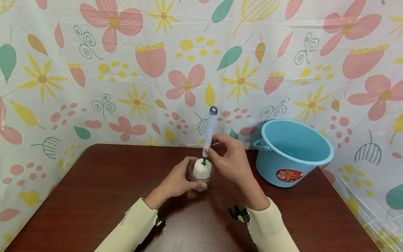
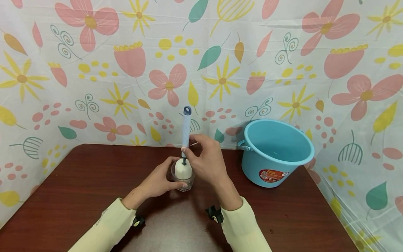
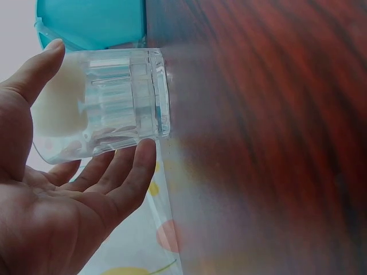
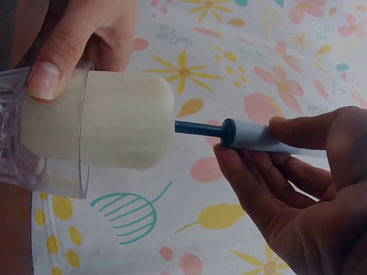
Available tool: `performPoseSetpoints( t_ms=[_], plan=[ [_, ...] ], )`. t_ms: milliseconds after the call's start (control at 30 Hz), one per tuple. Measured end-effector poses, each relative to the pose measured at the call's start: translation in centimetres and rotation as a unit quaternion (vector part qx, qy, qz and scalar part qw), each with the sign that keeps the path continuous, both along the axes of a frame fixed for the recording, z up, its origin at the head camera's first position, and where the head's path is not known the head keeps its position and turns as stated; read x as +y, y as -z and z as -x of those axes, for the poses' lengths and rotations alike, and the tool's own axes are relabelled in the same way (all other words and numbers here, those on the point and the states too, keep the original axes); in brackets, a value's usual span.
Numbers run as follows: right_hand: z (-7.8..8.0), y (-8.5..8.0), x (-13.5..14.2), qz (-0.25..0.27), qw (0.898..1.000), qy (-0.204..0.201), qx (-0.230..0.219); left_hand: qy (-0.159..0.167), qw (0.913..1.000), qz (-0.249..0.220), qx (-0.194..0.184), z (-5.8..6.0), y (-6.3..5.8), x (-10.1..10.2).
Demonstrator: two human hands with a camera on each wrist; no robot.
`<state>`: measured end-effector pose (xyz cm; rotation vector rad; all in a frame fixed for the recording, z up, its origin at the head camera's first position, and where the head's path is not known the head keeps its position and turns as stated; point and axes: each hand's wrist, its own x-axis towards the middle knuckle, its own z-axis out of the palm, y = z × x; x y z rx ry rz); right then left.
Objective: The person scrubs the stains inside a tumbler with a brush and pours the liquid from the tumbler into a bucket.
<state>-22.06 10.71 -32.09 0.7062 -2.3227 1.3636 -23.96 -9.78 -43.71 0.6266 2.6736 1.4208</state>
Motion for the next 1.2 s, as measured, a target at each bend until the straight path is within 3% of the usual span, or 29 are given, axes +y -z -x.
performPoseSetpoints(
  t_ms=[1200],
  plan=[
    [0.22, 0.56, -0.33, 0.083, 0.995, -0.055, -0.009, 0.000, 1.0000, -0.001, -0.002, 0.00, -0.09, 0.02]
  ],
)
